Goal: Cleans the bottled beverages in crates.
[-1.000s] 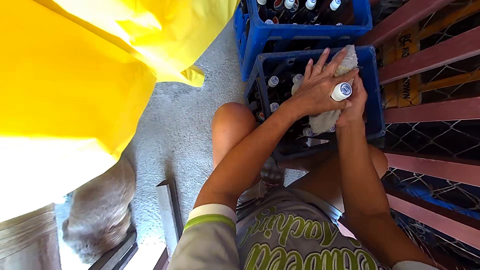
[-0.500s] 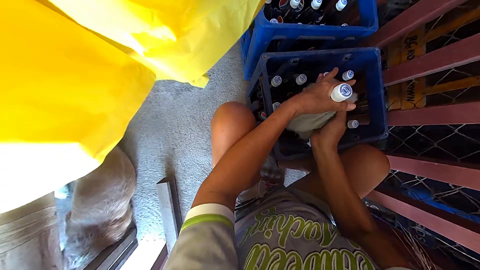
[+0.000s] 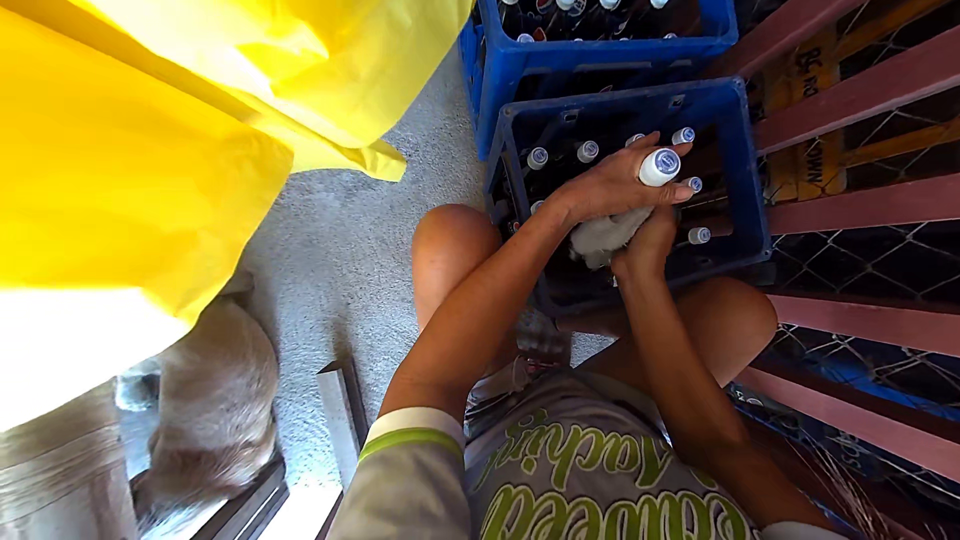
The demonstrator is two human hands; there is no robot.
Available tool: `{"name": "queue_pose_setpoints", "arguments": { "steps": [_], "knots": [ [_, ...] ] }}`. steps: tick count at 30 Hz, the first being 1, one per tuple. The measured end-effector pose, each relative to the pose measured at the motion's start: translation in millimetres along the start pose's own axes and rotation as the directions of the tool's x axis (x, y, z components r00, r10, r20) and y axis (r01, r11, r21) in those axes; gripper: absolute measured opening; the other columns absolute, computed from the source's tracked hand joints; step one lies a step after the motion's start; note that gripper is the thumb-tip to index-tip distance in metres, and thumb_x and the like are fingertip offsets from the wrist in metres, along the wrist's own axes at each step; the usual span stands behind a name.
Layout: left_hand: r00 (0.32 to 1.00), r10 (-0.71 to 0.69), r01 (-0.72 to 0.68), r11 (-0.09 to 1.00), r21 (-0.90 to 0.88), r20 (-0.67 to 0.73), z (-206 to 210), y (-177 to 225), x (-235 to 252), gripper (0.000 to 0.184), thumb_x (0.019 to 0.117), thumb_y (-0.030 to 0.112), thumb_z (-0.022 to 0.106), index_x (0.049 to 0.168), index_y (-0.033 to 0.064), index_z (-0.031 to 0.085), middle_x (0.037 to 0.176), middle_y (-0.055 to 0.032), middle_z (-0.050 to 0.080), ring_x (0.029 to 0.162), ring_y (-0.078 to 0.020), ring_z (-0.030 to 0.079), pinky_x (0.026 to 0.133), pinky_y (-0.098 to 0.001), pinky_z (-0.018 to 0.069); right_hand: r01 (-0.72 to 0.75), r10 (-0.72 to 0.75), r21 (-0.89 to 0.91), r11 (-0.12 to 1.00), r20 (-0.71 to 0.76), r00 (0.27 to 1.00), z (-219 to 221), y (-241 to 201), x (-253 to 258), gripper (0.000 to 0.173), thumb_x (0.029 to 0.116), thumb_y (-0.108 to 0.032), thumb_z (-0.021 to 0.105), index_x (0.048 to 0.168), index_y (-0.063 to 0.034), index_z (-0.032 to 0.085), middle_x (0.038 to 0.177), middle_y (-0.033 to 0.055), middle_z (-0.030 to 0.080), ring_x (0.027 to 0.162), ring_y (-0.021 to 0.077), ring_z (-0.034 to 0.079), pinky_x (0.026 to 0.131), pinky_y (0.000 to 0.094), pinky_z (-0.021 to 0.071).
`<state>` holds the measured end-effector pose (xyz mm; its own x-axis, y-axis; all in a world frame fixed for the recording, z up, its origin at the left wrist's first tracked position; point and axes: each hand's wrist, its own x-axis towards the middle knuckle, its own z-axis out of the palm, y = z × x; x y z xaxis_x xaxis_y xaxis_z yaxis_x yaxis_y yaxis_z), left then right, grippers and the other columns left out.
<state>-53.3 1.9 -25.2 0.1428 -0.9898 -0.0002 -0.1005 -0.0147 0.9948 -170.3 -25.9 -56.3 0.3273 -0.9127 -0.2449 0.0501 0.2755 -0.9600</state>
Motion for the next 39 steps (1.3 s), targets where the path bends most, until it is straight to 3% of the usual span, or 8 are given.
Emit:
{"name": "queue_pose_setpoints", "arguments": {
  "steps": [5, 11, 18, 25, 30, 34, 37, 39],
  "knots": [
    [0.999, -0.01, 0.01, 1.0, -0.019, -0.046, -1, 4, -1, 0.064, 0.0961, 0.024, 0.071, 0.152, 0.004, 0.047, 0.161, -0.0252, 0.035, 0.149, -0.0317, 0.036, 0.121, -0.0416, 0.0304, 0.285, -0.288, -0.112, 0.952, -0.006, 0.958, 8, 8, 15, 0.044, 0.1111, -0.021, 0.021, 0.128, 0.005, 0.053, 0.117, 0.0126, 0.063, 0.115, 0.0138, 0.061, 0.103, 0.0335, 0.0493],
    [0.998, -0.06, 0.06, 0.998, -0.003, 0.005, 1, 7, -3, 0.066, 0.0958, 0.025, 0.072, 0.154, 0.0083, 0.046, 0.165, -0.0219, 0.03, 0.153, -0.0311, 0.03, 0.122, -0.0429, 0.0288, -0.02, 0.014, -0.132, 0.991, -0.044, 0.999, -18, 36, 8, 0.048, 0.1121, -0.03, 0.025, 0.143, -0.0008, 0.047, 0.132, 0.013, 0.059, 0.121, 0.0159, 0.058, 0.103, 0.0363, 0.05],
    [0.999, -0.036, 0.036, 0.999, 0.024, -0.017, -2, 4, -2, 0.059, 0.0952, 0.025, 0.072, 0.147, 0.0017, 0.053, 0.161, -0.0209, 0.037, 0.148, -0.0255, 0.038, 0.12, -0.0363, 0.0313, 0.333, -0.337, -0.119, 0.935, -0.017, 0.941, 4, 13, -6, 0.043, 0.1085, -0.017, 0.028, 0.139, 0.0101, 0.043, 0.131, 0.0156, 0.056, 0.125, 0.0112, 0.054, 0.109, 0.0271, 0.0425],
    [0.998, -0.051, 0.05, 0.998, -0.026, -0.04, -1, 1, 1, 0.05, 0.0959, 0.022, 0.071, 0.142, 0.0059, 0.06, 0.161, -0.0199, 0.038, 0.148, -0.0249, 0.04, 0.118, -0.0367, 0.0346, 0.346, -0.313, -0.456, 0.82, 0.149, 0.938, -15, 28, -14, 0.051, 0.1127, -0.022, 0.027, 0.149, 0.0131, 0.03, 0.147, 0.0275, 0.045, 0.14, 0.0205, 0.046, 0.118, 0.0317, 0.0353],
    [0.999, -0.012, 0.012, 1.0, -0.013, -0.04, -1, -2, 2, 0.046, 0.0964, 0.024, 0.07, 0.137, 0.004, 0.064, 0.151, -0.0149, 0.053, 0.142, -0.0196, 0.047, 0.117, -0.0333, 0.0368, 0.757, -0.282, -0.636, 0.149, 0.706, 0.649, -53, 49, -44, 0.03, 0.0997, -0.011, 0.056, 0.122, 0.0079, 0.064, 0.125, 0.0365, 0.061, 0.121, 0.0541, 0.058, 0.104, 0.0663, 0.0436],
    [1.0, 0.005, -0.005, 1.0, -0.004, -0.009, 2, 3, 1, 0.043, 0.0973, 0.02, 0.069, 0.135, 0.0004, 0.063, 0.142, -0.0157, 0.061, 0.132, -0.0176, 0.057, 0.112, -0.0315, 0.0419, 0.913, -0.052, -0.359, -0.194, 0.933, 0.356, -61, 28, -19, 0.021, 0.0915, 0.007, 0.06, 0.106, 0.0, 0.074, 0.11, 0.0152, 0.075, 0.106, 0.0342, 0.071, 0.086, 0.0533, 0.0545],
    [1.0, 0.002, -0.002, 1.0, -0.011, 0.002, 2, 3, 3, 0.042, 0.0971, 0.019, 0.07, 0.135, 0.0011, 0.064, 0.131, -0.0119, 0.067, 0.118, -0.0109, 0.063, 0.105, -0.0282, 0.0464, 0.961, 0.243, -0.122, -0.248, 0.952, 0.184, -56, 24, 0, 0.034, 0.0976, 0.013, 0.045, 0.125, 0.0104, 0.064, 0.141, 0.0194, 0.062, 0.135, 0.0323, 0.056, 0.109, 0.043, 0.0467],
    [1.0, -0.008, 0.008, 1.0, -0.019, 0.008, 2, 4, 2, 0.041, 0.0967, 0.018, 0.071, 0.134, 0.0014, 0.064, 0.128, -0.0109, 0.068, 0.115, -0.0093, 0.063, 0.103, -0.0269, 0.0471, 0.976, 0.368, -0.189, -0.11, 0.904, 0.217, -56, 44, 10, 0.04, 0.1035, 0.007, 0.036, 0.14, 0.0115, 0.053, 0.153, 0.0237, 0.049, 0.146, 0.0345, 0.043, 0.12, 0.0458, 0.034]
  ]
}}
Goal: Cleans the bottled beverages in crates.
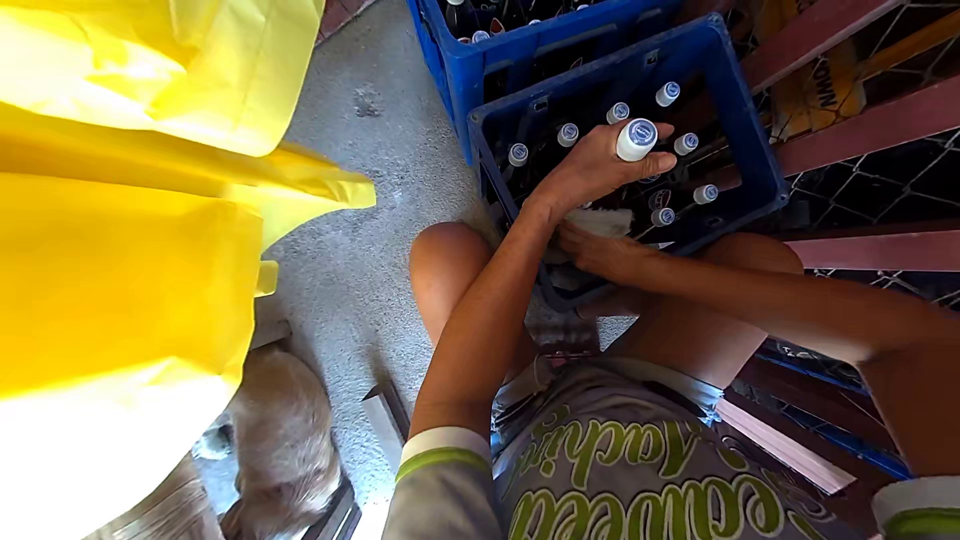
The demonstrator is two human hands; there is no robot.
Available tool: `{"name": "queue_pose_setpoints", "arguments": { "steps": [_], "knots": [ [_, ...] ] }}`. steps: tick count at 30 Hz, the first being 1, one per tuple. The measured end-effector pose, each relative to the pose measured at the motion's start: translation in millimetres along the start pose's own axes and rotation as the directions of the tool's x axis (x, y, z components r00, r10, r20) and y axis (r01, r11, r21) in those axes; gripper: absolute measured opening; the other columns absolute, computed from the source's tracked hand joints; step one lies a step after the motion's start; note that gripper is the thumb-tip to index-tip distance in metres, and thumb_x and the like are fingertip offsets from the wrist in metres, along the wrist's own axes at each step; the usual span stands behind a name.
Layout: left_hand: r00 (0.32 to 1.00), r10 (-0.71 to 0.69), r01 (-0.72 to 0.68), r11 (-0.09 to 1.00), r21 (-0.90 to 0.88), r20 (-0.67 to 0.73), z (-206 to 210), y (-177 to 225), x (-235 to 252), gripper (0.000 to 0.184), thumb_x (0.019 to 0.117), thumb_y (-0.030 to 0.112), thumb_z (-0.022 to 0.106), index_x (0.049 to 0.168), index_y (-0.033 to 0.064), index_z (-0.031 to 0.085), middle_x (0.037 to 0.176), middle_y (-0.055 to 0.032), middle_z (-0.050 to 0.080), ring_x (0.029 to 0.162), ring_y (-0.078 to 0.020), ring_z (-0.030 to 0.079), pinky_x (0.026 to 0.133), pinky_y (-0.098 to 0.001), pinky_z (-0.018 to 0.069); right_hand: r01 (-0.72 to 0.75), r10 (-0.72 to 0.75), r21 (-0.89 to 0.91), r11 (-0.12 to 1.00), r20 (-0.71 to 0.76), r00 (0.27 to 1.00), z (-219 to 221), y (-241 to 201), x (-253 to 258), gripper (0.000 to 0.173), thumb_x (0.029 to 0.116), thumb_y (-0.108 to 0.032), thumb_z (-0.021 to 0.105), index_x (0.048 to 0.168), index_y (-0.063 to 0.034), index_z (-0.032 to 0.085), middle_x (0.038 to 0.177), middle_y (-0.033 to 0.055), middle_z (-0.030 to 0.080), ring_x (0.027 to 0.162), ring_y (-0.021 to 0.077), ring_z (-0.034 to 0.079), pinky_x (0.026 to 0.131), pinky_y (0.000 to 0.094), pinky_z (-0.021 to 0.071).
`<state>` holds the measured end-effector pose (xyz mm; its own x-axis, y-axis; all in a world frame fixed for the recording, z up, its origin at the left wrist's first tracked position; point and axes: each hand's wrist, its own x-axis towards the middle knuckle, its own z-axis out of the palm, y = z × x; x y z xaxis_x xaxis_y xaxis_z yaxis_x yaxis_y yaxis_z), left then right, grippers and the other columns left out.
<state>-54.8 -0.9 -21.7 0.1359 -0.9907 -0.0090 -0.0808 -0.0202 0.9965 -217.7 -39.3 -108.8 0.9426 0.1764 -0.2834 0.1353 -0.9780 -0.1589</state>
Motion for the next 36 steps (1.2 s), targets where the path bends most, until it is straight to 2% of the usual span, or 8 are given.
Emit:
{"name": "queue_pose_setpoints", "arguments": {
  "steps": [2, 8, 15, 19, 22, 27, 32, 36],
  "knots": [
    [1.0, -0.002, 0.002, 1.0, 0.008, 0.005, -1, -1, 1, 0.042, 0.0965, 0.019, 0.071, 0.134, 0.0026, 0.065, 0.128, -0.0106, 0.068, 0.116, -0.0096, 0.063, 0.103, -0.0273, 0.047, -0.086, 0.098, 0.123, 0.989, -0.095, 0.991, 33, 2, 14, 0.034, 0.1019, -0.002, 0.045, 0.131, 0.0044, 0.063, 0.137, 0.022, 0.062, 0.13, 0.0357, 0.059, 0.109, 0.0512, 0.0464],
    [1.0, 0.001, -0.001, 1.0, 0.001, 0.023, -2, 0, 1, 0.042, 0.0968, 0.018, 0.071, 0.135, 0.0005, 0.064, 0.127, -0.0126, 0.068, 0.116, -0.0112, 0.063, 0.103, -0.028, 0.0469, -0.476, 0.217, 0.238, 0.847, 0.661, 0.718, 3, -18, 68, 0.035, 0.1077, -0.011, 0.046, 0.137, 0.0072, 0.056, 0.137, 0.0304, 0.058, 0.128, 0.049, 0.056, 0.102, 0.0666, 0.0435],
    [1.0, 0.004, -0.003, 1.0, -0.024, 0.017, 0, -2, 2, 0.041, 0.0966, 0.015, 0.071, 0.133, -0.0017, 0.064, 0.127, -0.0145, 0.069, 0.114, -0.0126, 0.065, 0.103, -0.0292, 0.0479, -0.547, 0.261, 0.302, 0.781, 0.638, 0.725, 42, -13, 63, 0.035, 0.1082, -0.015, 0.047, 0.133, 0.006, 0.06, 0.134, 0.0302, 0.06, 0.127, 0.0493, 0.056, 0.104, 0.0677, 0.0409],
    [0.999, -0.026, 0.028, 0.997, -0.067, 0.024, 0, -4, 3, 0.043, 0.0968, 0.014, 0.071, 0.135, -0.0013, 0.062, 0.127, -0.0155, 0.068, 0.113, -0.0146, 0.066, 0.102, -0.0301, 0.0508, -0.431, 0.297, 0.345, 0.833, 0.379, 0.876, -43, -22, 42, 0.037, 0.1032, -0.018, 0.057, 0.134, 0.0026, 0.059, 0.132, 0.0264, 0.061, 0.126, 0.0419, 0.057, 0.104, 0.0606, 0.0442],
    [0.999, -0.034, 0.035, 0.999, -0.032, 0.012, 2, -4, 6, 0.046, 0.0962, 0.015, 0.071, 0.139, 0.0005, 0.06, 0.132, -0.0155, 0.066, 0.12, -0.0163, 0.063, 0.106, -0.0326, 0.0469, -0.141, 0.083, 0.18, 0.974, 0.295, 0.952, -59, -13, 8, 0.037, 0.1063, -0.005, 0.041, 0.137, 0.0042, 0.058, 0.148, 0.0204, 0.053, 0.139, 0.0348, 0.05, 0.113, 0.0511, 0.0404],
    [0.998, -0.031, 0.032, 0.999, 0.013, -0.05, 8, -5, 7, 0.048, 0.0953, 0.014, 0.071, 0.139, -0.0006, 0.059, 0.124, -0.0178, 0.069, 0.113, -0.0212, 0.066, 0.103, -0.0378, 0.0495, -0.005, 0.061, 0.283, 0.959, -0.188, 0.98, -57, 3, -48, 0.024, 0.088, 0.015, 0.059, 0.1, 0.0022, 0.075, 0.118, 0.0184, 0.07, 0.12, 0.0375, 0.063, 0.103, 0.0512, 0.0511],
    [0.993, -0.028, 0.034, 0.998, 0.053, -0.118, 13, -7, 9, 0.049, 0.0929, 0.008, 0.07, 0.139, -0.0023, 0.058, 0.121, -0.0209, 0.068, 0.108, -0.0253, 0.067, 0.1, -0.041, 0.0506, -0.225, 0.573, 0.655, 0.721, -0.382, 0.725, -132, 8, -92, 0.028, 0.093, 0.006, 0.053, 0.108, -0.0002, 0.076, 0.121, 0.0174, 0.067, 0.115, 0.0236, 0.063, 0.1, 0.0392, 0.0526],
    [0.986, 0.044, -0.034, 0.997, 0.066, -0.159, 16, 1, 0, 0.042, 0.0982, 0.001, 0.059, 0.138, -0.0104, 0.054, 0.13, -0.0254, 0.064, 0.123, -0.0278, 0.062, 0.11, -0.0417, 0.0451, -0.062, 0.595, 0.661, 0.747, -0.625, 0.506, -153, -3, -58, 0.032, 0.098, -0.003, 0.051, 0.124, 0.0037, 0.067, 0.131, 0.0181, 0.061, 0.124, 0.0168, 0.057, 0.106, 0.0298, 0.0474]
  ]
}}
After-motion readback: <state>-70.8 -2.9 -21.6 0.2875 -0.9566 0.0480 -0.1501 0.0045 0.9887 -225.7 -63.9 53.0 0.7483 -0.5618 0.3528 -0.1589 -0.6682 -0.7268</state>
